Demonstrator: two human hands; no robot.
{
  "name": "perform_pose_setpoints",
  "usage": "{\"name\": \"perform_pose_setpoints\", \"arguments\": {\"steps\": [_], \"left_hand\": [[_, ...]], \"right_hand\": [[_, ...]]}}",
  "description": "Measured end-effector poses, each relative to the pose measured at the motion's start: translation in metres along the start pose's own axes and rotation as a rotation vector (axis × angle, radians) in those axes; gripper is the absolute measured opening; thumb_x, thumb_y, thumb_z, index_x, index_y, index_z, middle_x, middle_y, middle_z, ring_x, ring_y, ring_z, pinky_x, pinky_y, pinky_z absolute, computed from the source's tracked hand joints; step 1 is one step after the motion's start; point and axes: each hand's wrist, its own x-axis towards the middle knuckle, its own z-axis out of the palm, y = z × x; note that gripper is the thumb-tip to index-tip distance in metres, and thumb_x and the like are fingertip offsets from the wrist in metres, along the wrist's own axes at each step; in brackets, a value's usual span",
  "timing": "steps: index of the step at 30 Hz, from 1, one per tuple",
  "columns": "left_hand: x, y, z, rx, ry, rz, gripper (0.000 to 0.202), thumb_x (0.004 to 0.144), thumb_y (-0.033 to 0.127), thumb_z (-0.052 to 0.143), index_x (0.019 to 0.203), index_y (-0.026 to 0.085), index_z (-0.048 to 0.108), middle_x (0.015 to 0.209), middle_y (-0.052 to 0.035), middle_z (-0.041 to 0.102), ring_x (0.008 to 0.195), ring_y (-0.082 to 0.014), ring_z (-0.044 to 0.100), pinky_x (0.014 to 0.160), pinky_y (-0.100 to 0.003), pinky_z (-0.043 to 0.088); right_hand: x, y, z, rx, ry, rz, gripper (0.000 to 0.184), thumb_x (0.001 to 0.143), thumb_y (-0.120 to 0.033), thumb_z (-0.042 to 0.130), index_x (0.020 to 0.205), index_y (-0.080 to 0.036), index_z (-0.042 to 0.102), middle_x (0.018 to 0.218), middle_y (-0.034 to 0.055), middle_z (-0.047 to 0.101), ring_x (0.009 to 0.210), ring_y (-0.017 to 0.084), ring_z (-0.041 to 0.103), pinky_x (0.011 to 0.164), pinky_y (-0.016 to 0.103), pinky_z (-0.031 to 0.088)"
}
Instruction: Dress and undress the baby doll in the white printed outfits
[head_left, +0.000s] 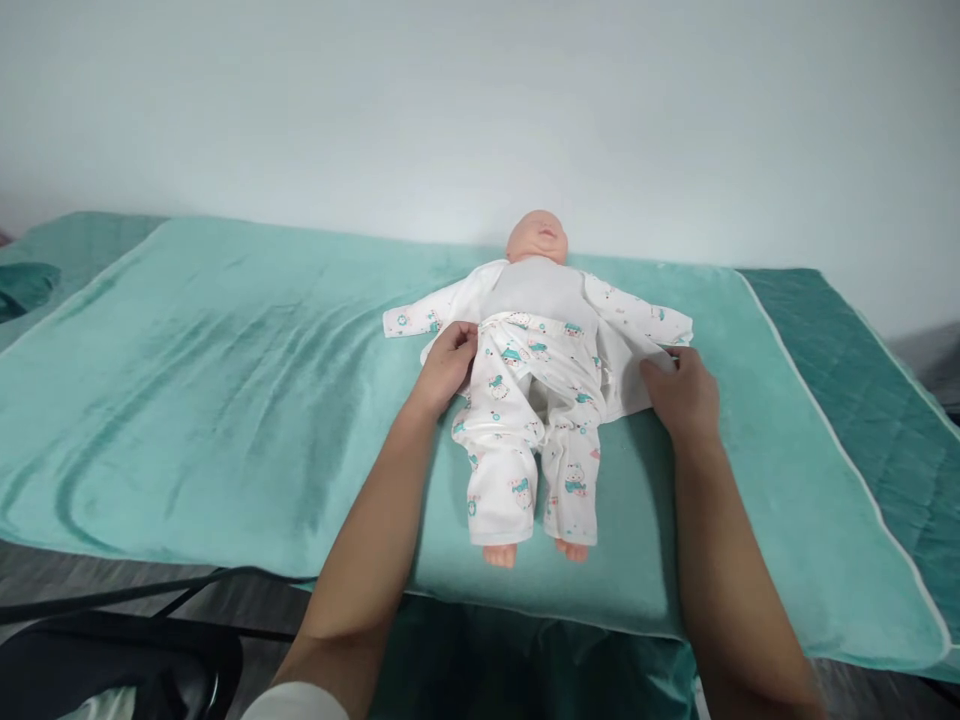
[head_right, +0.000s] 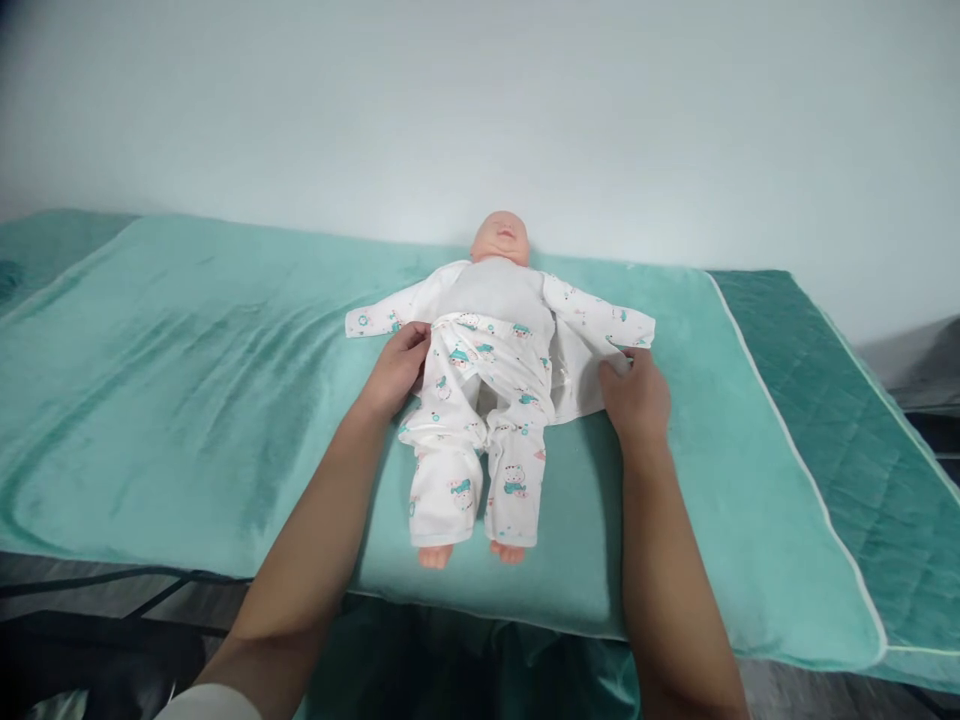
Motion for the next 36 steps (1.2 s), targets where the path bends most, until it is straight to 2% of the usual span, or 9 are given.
{"name": "perform_pose_setpoints", "arguments": {"steps": [4, 9, 12, 15, 20, 22, 25, 28, 36], "left_hand": [[-0.002, 0.002, 0.000, 0.002, -0.002, -0.016, 0.016, 0.087, 0.037, 0.063, 0.092, 0.021, 0.061, 0.079, 0.0020, 0.060, 0.064, -0.0098, 0.048, 0.059, -0.021, 0.041], [-0.006, 0.006, -0.002, 0.018, -0.034, -0.038, 0.018, 0.088, 0.040, 0.062, 0.093, 0.022, 0.060, 0.079, 0.0018, 0.060, 0.065, -0.0107, 0.050, 0.058, -0.021, 0.041], [-0.008, 0.006, -0.003, -0.020, -0.060, -0.040, 0.019, 0.088, 0.041, 0.062, 0.096, 0.023, 0.060, 0.081, 0.0017, 0.061, 0.065, -0.0110, 0.053, 0.057, -0.021, 0.042], [-0.009, 0.006, -0.001, 0.015, -0.021, -0.010, 0.019, 0.088, 0.041, 0.062, 0.097, 0.024, 0.062, 0.087, 0.0004, 0.065, 0.070, -0.0119, 0.056, 0.060, -0.022, 0.045], [-0.007, 0.009, 0.003, 0.110, 0.121, 0.088, 0.020, 0.088, 0.037, 0.060, 0.102, 0.023, 0.065, 0.102, -0.0025, 0.070, 0.087, -0.0150, 0.061, 0.075, -0.026, 0.050], [-0.007, 0.010, 0.002, 0.102, 0.128, 0.092, 0.019, 0.088, 0.038, 0.061, 0.097, 0.022, 0.067, 0.097, -0.0020, 0.070, 0.086, -0.0152, 0.061, 0.078, -0.027, 0.049], [-0.009, 0.011, 0.000, 0.079, 0.126, 0.086, 0.020, 0.088, 0.040, 0.061, 0.090, 0.021, 0.066, 0.088, -0.0010, 0.067, 0.080, -0.0148, 0.059, 0.075, -0.028, 0.049], [-0.012, 0.013, -0.001, 0.059, 0.092, 0.137, 0.018, 0.089, 0.039, 0.061, 0.092, 0.022, 0.065, 0.092, -0.0013, 0.065, 0.084, -0.0150, 0.059, 0.079, -0.028, 0.050], [-0.007, 0.013, 0.005, 0.228, 0.059, 0.510, 0.011, 0.087, 0.025, 0.067, 0.097, 0.024, 0.066, 0.118, -0.0059, 0.060, 0.116, -0.0196, 0.057, 0.103, -0.036, 0.048]], "right_hand": [[0.002, -0.012, 0.011, 0.035, 0.129, -0.294, 0.043, 0.078, -0.034, 0.062, 0.118, -0.017, 0.063, 0.122, 0.0169, 0.060, 0.112, 0.031, 0.057, 0.101, 0.048, 0.046], [0.022, -0.058, 0.034, -0.020, 0.032, -0.512, 0.035, 0.086, -0.027, 0.057, 0.120, -0.022, 0.062, 0.126, 0.0135, 0.061, 0.116, 0.031, 0.054, 0.098, 0.046, 0.047], [0.044, -0.071, 0.046, 0.001, 0.045, -0.468, 0.022, 0.091, -0.026, 0.052, 0.107, -0.022, 0.066, 0.115, 0.0110, 0.066, 0.107, 0.028, 0.058, 0.093, 0.042, 0.047], [0.069, -0.060, 0.050, 0.140, 0.131, -0.302, 0.021, 0.093, -0.027, 0.048, 0.104, -0.019, 0.065, 0.100, 0.0086, 0.068, 0.089, 0.023, 0.061, 0.088, 0.040, 0.049], [0.075, -0.040, 0.043, 0.236, 0.306, -0.283, 0.034, 0.080, -0.016, 0.054, 0.113, -0.016, 0.061, 0.116, 0.0129, 0.062, 0.100, 0.023, 0.061, 0.090, 0.041, 0.051], [0.058, -0.048, 0.036, 0.312, 0.241, -0.369, 0.027, 0.083, -0.019, 0.054, 0.109, -0.019, 0.062, 0.113, 0.0110, 0.063, 0.103, 0.023, 0.061, 0.088, 0.040, 0.051], [0.027, -0.070, 0.025, 0.500, -0.107, -0.471, 0.010, 0.091, -0.028, 0.057, 0.095, -0.023, 0.064, 0.093, 0.0046, 0.065, 0.085, 0.018, 0.061, 0.079, 0.035, 0.051], [0.009, -0.084, 0.015, 0.588, -0.333, -0.520, 0.014, 0.089, -0.037, 0.068, 0.090, -0.024, 0.064, 0.086, 0.0014, 0.063, 0.077, 0.016, 0.057, 0.074, 0.033, 0.048], [0.003, -0.091, 0.005, 0.500, -0.354, -0.850, 0.026, 0.087, -0.047, 0.075, 0.095, -0.025, 0.063, 0.104, 0.0066, 0.059, 0.101, 0.024, 0.055, 0.091, 0.042, 0.046]]}}
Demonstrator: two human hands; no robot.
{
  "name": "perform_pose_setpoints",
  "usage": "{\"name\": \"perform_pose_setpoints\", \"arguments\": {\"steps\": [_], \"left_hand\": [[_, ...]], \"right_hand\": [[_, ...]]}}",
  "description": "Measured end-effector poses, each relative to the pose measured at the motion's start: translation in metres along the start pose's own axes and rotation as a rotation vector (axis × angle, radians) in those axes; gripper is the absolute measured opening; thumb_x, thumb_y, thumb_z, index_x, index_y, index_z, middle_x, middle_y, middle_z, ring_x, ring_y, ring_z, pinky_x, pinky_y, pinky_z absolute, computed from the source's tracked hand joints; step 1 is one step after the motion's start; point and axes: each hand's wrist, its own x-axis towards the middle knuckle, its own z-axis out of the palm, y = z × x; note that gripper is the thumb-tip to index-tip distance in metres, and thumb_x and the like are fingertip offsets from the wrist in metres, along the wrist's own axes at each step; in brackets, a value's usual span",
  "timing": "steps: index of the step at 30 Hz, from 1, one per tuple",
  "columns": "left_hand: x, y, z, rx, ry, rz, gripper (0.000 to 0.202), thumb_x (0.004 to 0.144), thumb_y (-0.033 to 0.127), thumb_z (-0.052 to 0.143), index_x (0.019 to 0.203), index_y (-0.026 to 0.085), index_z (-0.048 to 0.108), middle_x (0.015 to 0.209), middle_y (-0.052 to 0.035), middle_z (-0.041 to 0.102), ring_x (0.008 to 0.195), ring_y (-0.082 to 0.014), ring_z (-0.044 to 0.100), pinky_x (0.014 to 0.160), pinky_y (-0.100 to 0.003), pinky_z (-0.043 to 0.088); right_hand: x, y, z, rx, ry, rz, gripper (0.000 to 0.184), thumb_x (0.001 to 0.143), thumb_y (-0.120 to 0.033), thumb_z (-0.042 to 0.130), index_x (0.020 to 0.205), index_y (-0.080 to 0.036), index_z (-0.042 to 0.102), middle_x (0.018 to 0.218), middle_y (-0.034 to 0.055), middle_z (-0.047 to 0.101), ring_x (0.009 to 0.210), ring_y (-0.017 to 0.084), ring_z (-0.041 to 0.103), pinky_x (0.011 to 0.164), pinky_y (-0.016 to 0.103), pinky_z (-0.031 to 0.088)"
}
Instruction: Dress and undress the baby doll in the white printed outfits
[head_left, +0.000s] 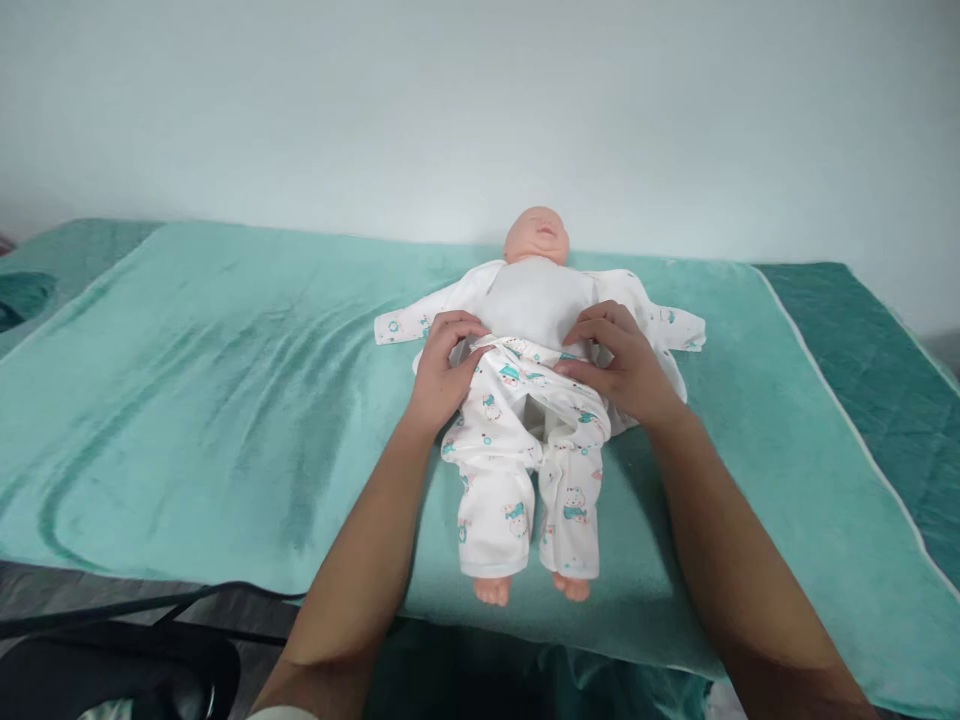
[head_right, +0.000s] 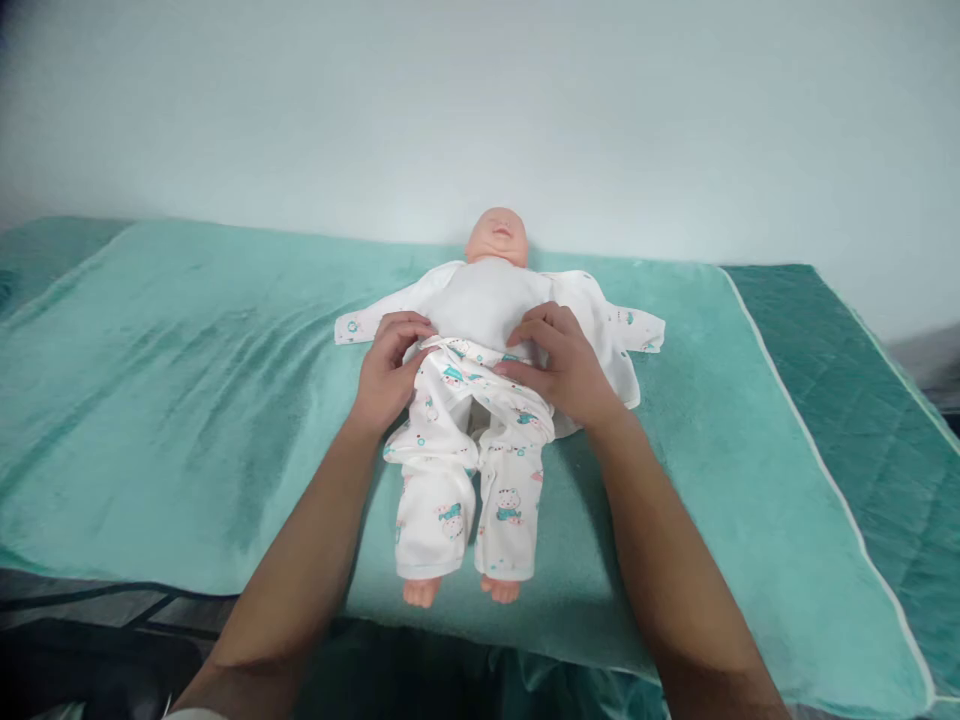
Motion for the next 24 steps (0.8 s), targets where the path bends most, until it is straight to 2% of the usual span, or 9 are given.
{"name": "perform_pose_setpoints", "arguments": {"steps": [3, 6, 9, 12, 14, 17, 19, 22, 24], "left_hand": [[0.003, -0.002, 0.003, 0.050, -0.018, 0.112, 0.006, 0.089, 0.021, 0.064, 0.095, 0.022, 0.066, 0.117, -0.0071, 0.061, 0.115, -0.0199, 0.058, 0.099, -0.035, 0.048], [0.007, 0.002, 0.006, 0.084, -0.056, 0.115, 0.006, 0.094, 0.026, 0.059, 0.093, 0.021, 0.063, 0.114, -0.0067, 0.064, 0.108, -0.0190, 0.060, 0.092, -0.033, 0.048], [0.018, 0.004, 0.007, 0.100, -0.099, 0.004, 0.011, 0.097, 0.030, 0.055, 0.092, 0.021, 0.059, 0.095, -0.0018, 0.065, 0.087, -0.0158, 0.058, 0.081, -0.030, 0.044], [0.039, -0.001, 0.007, 0.083, -0.135, -0.095, 0.012, 0.096, 0.030, 0.056, 0.087, 0.021, 0.055, 0.078, 0.0022, 0.056, 0.074, -0.0137, 0.050, 0.072, -0.027, 0.038], [0.053, -0.009, 0.009, -0.026, -0.160, -0.178, 0.015, 0.095, 0.031, 0.057, 0.085, 0.021, 0.053, 0.074, 0.0027, 0.051, 0.070, -0.0132, 0.047, 0.068, -0.026, 0.035], [0.068, -0.023, 0.014, -0.266, -0.187, -0.347, 0.019, 0.092, 0.036, 0.061, 0.085, 0.021, 0.052, 0.072, 0.0027, 0.049, 0.065, -0.0126, 0.045, 0.062, -0.025, 0.033], [0.069, -0.028, 0.017, -0.373, -0.177, -0.424, 0.021, 0.090, 0.038, 0.064, 0.086, 0.021, 0.053, 0.073, 0.0021, 0.052, 0.064, -0.0128, 0.047, 0.061, -0.025, 0.034], [0.062, -0.027, 0.016, -0.394, -0.125, -0.456, 0.022, 0.087, 0.040, 0.067, 0.084, 0.020, 0.057, 0.072, 0.0014, 0.053, 0.065, -0.0128, 0.047, 0.061, -0.025, 0.036], [0.055, -0.022, 0.013, -0.362, -0.108, -0.448, 0.022, 0.085, 0.039, 0.068, 0.082, 0.020, 0.059, 0.072, 0.0014, 0.053, 0.065, -0.0122, 0.047, 0.062, -0.024, 0.037]], "right_hand": [[0.000, -0.005, 0.001, -0.119, -0.081, -0.041, 0.029, 0.087, -0.048, 0.075, 0.088, -0.023, 0.060, 0.110, 0.0080, 0.059, 0.107, 0.027, 0.051, 0.094, 0.044, 0.044], [0.002, -0.009, 0.001, -0.166, -0.105, -0.074, 0.030, 0.092, -0.044, 0.069, 0.080, -0.022, 0.053, 0.115, 0.0086, 0.061, 0.109, 0.027, 0.051, 0.092, 0.042, 0.044], [0.012, -0.005, 0.002, -0.192, -0.076, 0.035, 0.025, 0.098, -0.040, 0.057, 0.082, -0.023, 0.047, 0.091, 0.0051, 0.062, 0.082, 0.020, 0.053, 0.074, 0.035, 0.042], [0.031, 0.008, 0.007, -0.184, -0.004, 0.224, 0.025, 0.096, -0.040, 0.057, 0.082, -0.023, 0.045, 0.067, -0.0013, 0.050, 0.062, 0.016, 0.041, 0.061, 0.031, 0.033], [0.044, 0.020, 0.011, -0.069, 0.034, 0.310, 0.027, 0.092, -0.040, 0.062, 0.079, -0.023, 0.044, 0.065, -0.0026, 0.045, 0.062, 0.014, 0.039, 0.060, 0.029, 0.033], [0.057, 0.035, 0.018, 0.295, 0.031, 0.492, 0.031, 0.087, -0.045, 0.067, 0.079, -0.023, 0.047, 0.068, -0.0023, 0.048, 0.062, 0.014, 0.042, 0.056, 0.027, 0.034], [0.059, 0.039, 0.021, 0.510, 0.040, 0.605, 0.034, 0.083, -0.049, 0.072, 0.080, -0.024, 0.049, 0.069, -0.0022, 0.051, 0.060, 0.013, 0.043, 0.054, 0.027, 0.034], [0.053, 0.040, 0.020, 0.614, 0.112, 0.678, 0.039, 0.075, -0.050, 0.081, 0.079, -0.024, 0.052, 0.067, -0.0025, 0.052, 0.058, 0.012, 0.043, 0.052, 0.026, 0.035], [0.046, 0.039, 0.015, 0.639, 0.114, 0.710, 0.040, 0.070, -0.050, 0.085, 0.080, -0.023, 0.056, 0.067, -0.0023, 0.053, 0.058, 0.011, 0.044, 0.052, 0.026, 0.034]]}}
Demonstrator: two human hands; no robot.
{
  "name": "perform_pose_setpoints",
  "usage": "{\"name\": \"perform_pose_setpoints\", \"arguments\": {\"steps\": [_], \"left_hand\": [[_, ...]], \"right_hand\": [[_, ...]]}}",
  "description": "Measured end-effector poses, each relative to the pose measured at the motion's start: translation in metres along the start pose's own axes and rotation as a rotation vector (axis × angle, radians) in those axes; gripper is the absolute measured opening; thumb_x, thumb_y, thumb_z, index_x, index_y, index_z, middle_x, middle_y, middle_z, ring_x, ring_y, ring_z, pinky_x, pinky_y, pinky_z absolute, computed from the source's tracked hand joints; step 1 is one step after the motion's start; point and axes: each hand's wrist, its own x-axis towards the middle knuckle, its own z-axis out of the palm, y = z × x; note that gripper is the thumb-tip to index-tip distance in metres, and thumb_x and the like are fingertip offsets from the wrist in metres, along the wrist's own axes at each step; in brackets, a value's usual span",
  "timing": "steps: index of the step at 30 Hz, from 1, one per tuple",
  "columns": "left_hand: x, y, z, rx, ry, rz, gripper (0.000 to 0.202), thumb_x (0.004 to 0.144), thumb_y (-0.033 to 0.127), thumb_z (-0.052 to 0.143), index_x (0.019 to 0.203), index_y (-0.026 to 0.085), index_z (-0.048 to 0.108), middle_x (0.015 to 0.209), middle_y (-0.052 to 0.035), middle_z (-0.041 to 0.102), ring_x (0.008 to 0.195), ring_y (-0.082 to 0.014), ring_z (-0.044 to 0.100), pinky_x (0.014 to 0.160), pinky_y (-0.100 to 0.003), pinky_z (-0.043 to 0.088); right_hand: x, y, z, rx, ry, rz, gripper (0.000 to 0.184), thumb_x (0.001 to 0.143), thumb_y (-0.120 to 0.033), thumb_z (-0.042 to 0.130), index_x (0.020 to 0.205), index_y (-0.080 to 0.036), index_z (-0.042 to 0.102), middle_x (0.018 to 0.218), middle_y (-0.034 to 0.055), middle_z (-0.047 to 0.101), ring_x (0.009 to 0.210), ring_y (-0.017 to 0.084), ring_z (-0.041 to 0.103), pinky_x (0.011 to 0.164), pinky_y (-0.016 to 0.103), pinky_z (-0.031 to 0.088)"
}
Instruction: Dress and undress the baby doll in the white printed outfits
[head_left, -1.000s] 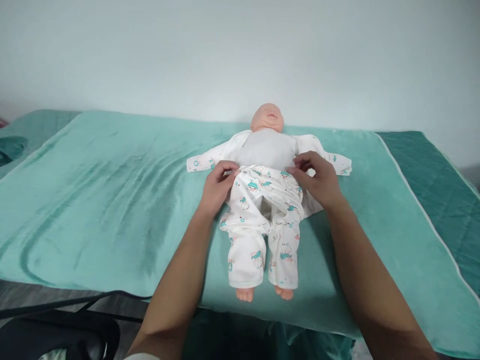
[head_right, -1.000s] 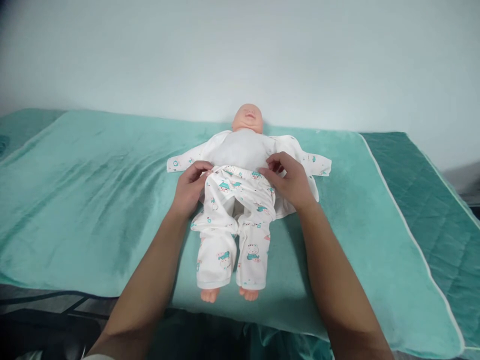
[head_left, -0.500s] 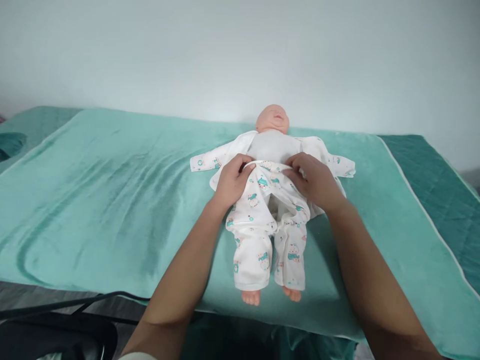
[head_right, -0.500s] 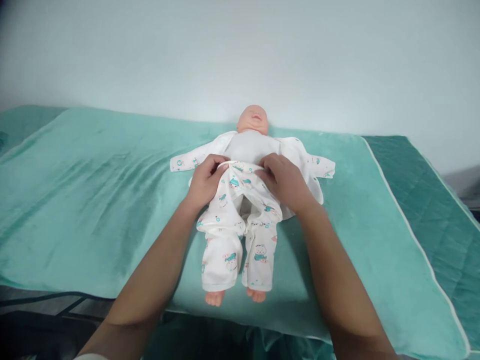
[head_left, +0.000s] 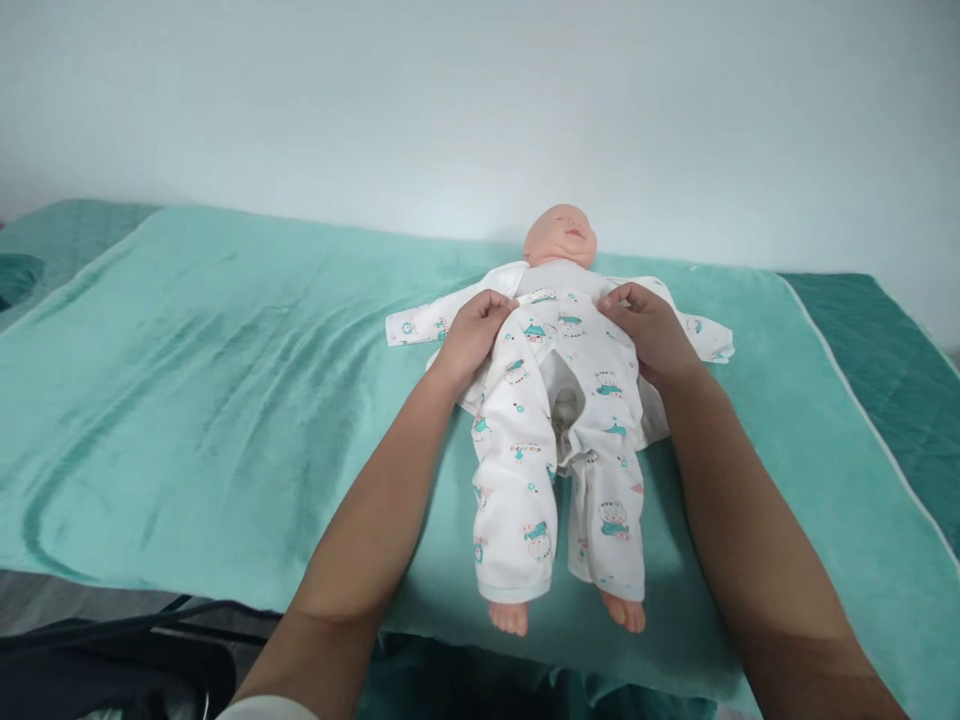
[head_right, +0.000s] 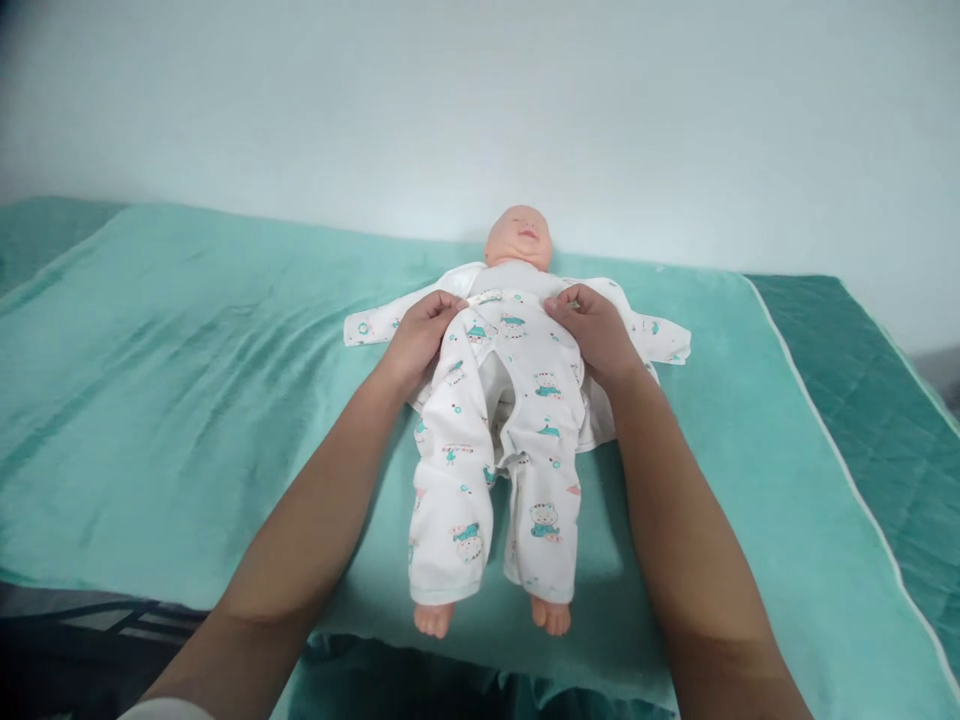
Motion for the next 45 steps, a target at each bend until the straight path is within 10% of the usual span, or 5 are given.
{"name": "perform_pose_setpoints", "arguments": {"steps": [9, 24, 32, 45], "left_hand": [[-0.020, 0.002, -0.017, 0.121, -0.136, -0.066, 0.008, 0.077, 0.020, 0.063, 0.085, 0.018, 0.063, 0.076, 0.0022, 0.060, 0.069, -0.0106, 0.052, 0.064, -0.023, 0.040], [-0.037, 0.008, -0.033, -0.060, -0.269, -0.288, 0.038, 0.073, 0.025, 0.078, 0.107, 0.018, 0.061, 0.088, -0.0004, 0.068, 0.078, -0.0115, 0.064, 0.072, -0.023, 0.051], [-0.039, 0.002, -0.037, -0.079, -0.381, -0.251, 0.047, 0.068, 0.028, 0.085, 0.111, 0.017, 0.072, 0.100, -0.0070, 0.075, 0.081, -0.0150, 0.068, 0.074, -0.025, 0.052], [-0.040, 0.001, -0.022, -0.174, -0.214, -0.286, 0.035, 0.066, 0.030, 0.086, 0.096, 0.016, 0.076, 0.089, -0.0049, 0.076, 0.080, -0.0163, 0.067, 0.075, -0.027, 0.054]], "right_hand": [[-0.029, 0.005, -0.047, -0.134, -0.275, 0.037, 0.034, 0.074, -0.043, 0.083, 0.093, -0.022, 0.064, 0.072, -0.0040, 0.051, 0.064, 0.009, 0.042, 0.057, 0.023, 0.031], [-0.051, 0.002, -0.042, -0.350, -0.298, 0.096, 0.024, 0.067, -0.022, 0.074, 0.089, -0.022, 0.064, 0.090, 0.0018, 0.067, 0.086, 0.019, 0.060, 0.070, 0.028, 0.048], [-0.051, 0.018, -0.037, -0.224, -0.182, 0.141, 0.018, 0.072, -0.033, 0.077, 0.076, -0.021, 0.064, 0.072, -0.0013, 0.061, 0.069, 0.014, 0.053, 0.060, 0.026, 0.044], [-0.051, 0.021, -0.005, 0.162, 0.089, 0.126, 0.043, 0.052, -0.033, 0.089, 0.074, -0.023, 0.054, 0.067, -0.0052, 0.055, 0.059, 0.011, 0.047, 0.052, 0.025, 0.039]]}}
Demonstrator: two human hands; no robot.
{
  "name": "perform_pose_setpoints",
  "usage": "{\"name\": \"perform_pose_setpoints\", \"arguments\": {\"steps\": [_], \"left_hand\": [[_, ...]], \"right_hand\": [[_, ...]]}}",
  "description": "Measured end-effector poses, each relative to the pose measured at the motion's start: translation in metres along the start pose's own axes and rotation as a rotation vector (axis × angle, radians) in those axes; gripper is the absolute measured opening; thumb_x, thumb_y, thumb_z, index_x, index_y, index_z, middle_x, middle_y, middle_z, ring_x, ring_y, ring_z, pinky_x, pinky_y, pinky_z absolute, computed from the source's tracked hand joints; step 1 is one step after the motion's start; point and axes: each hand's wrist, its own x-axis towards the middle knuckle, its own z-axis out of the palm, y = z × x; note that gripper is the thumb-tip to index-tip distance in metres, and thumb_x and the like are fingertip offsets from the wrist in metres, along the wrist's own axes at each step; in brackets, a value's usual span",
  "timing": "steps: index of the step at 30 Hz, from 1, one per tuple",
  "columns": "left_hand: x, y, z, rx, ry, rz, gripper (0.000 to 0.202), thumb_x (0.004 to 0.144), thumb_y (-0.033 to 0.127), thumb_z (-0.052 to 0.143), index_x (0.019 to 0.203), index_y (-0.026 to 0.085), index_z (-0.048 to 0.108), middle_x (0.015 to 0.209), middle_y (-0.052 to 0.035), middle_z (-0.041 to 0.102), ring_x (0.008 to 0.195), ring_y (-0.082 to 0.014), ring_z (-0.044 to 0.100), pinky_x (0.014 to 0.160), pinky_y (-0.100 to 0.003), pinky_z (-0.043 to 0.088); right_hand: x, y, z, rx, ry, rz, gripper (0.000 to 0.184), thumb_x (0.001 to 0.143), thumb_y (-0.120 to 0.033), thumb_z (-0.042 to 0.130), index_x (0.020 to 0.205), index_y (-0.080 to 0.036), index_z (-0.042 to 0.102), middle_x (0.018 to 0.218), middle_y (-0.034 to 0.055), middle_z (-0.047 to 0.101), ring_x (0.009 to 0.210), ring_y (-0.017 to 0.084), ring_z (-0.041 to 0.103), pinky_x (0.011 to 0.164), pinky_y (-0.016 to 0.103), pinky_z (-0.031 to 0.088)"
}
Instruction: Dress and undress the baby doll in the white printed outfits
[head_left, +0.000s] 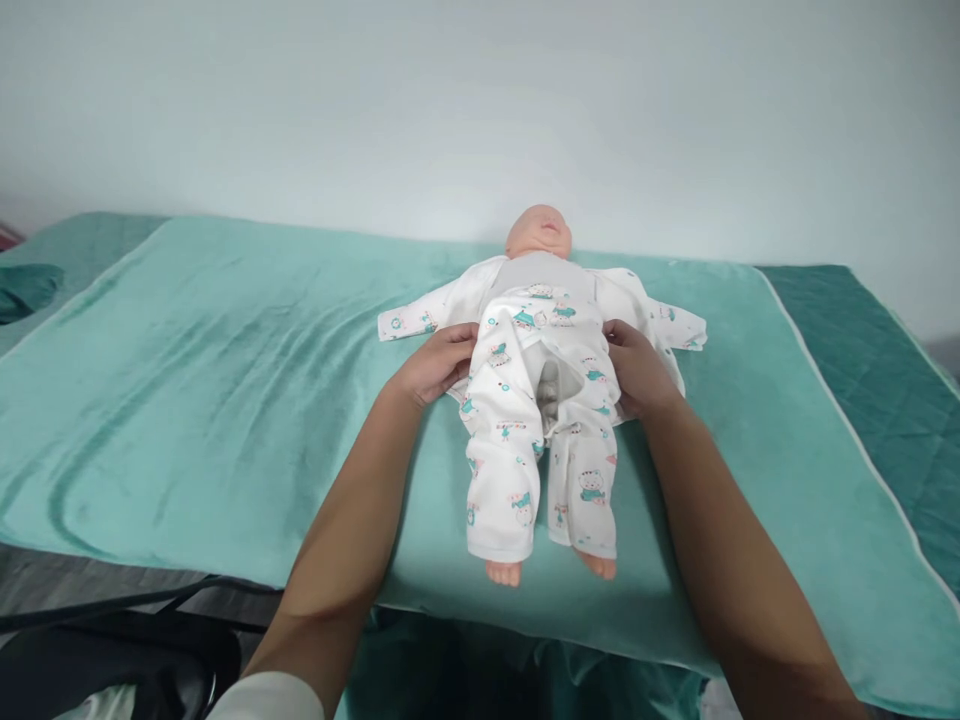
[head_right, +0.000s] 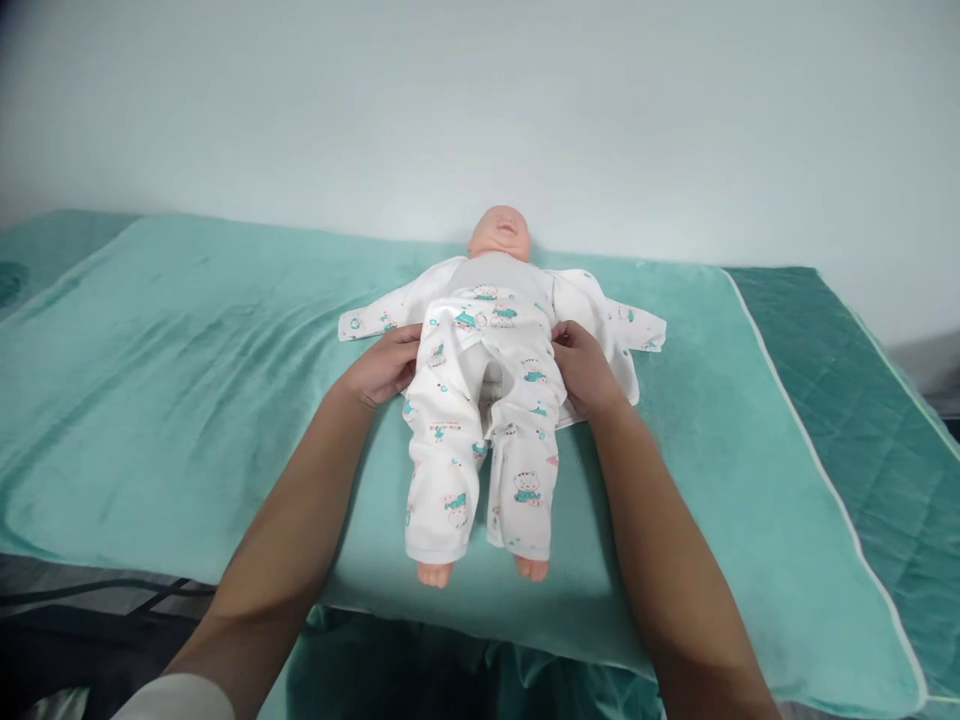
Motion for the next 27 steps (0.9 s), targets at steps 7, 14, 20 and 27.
{"name": "perform_pose_setpoints", "arguments": {"steps": [7, 14, 20, 27], "left_hand": [[0.000, -0.001, 0.018, -0.039, 0.128, 0.119, 0.026, 0.072, 0.037, 0.078, 0.086, 0.016, 0.072, 0.079, -0.0040, 0.073, 0.074, -0.0183, 0.067, 0.063, -0.028, 0.050], [0.004, -0.004, 0.022, -0.091, 0.125, 0.098, 0.022, 0.075, 0.036, 0.075, 0.084, 0.018, 0.066, 0.078, -0.0029, 0.070, 0.078, -0.0183, 0.067, 0.068, -0.029, 0.052], [0.003, -0.003, 0.029, -0.163, 0.072, 0.069, 0.029, 0.077, 0.038, 0.077, 0.094, 0.017, 0.068, 0.087, -0.0043, 0.073, 0.081, -0.0182, 0.068, 0.071, -0.029, 0.055], [0.004, -0.009, 0.027, -0.093, 0.035, 0.028, 0.044, 0.075, 0.039, 0.082, 0.111, 0.017, 0.069, 0.096, -0.0085, 0.077, 0.092, -0.0239, 0.073, 0.082, -0.035, 0.061]], "right_hand": [[-0.003, -0.005, 0.001, 0.036, -0.010, -0.018, 0.042, 0.055, -0.035, 0.088, 0.076, -0.023, 0.054, 0.068, -0.0053, 0.054, 0.056, 0.009, 0.046, 0.050, 0.024, 0.040], [0.003, -0.002, -0.008, 0.051, -0.082, 0.052, 0.040, 0.054, -0.028, 0.090, 0.073, -0.023, 0.055, 0.066, -0.0051, 0.058, 0.059, 0.013, 0.057, 0.053, 0.027, 0.048], [0.006, 0.002, -0.009, 0.091, -0.108, 0.114, 0.040, 0.050, -0.024, 0.089, 0.077, -0.024, 0.058, 0.080, -0.0016, 0.070, 0.080, 0.023, 0.070, 0.067, 0.036, 0.059], [0.002, -0.002, -0.009, 0.012, -0.180, 0.043, 0.042, 0.053, -0.024, 0.088, 0.088, -0.025, 0.065, 0.101, 0.0012, 0.074, 0.098, 0.027, 0.070, 0.077, 0.041, 0.061]]}}
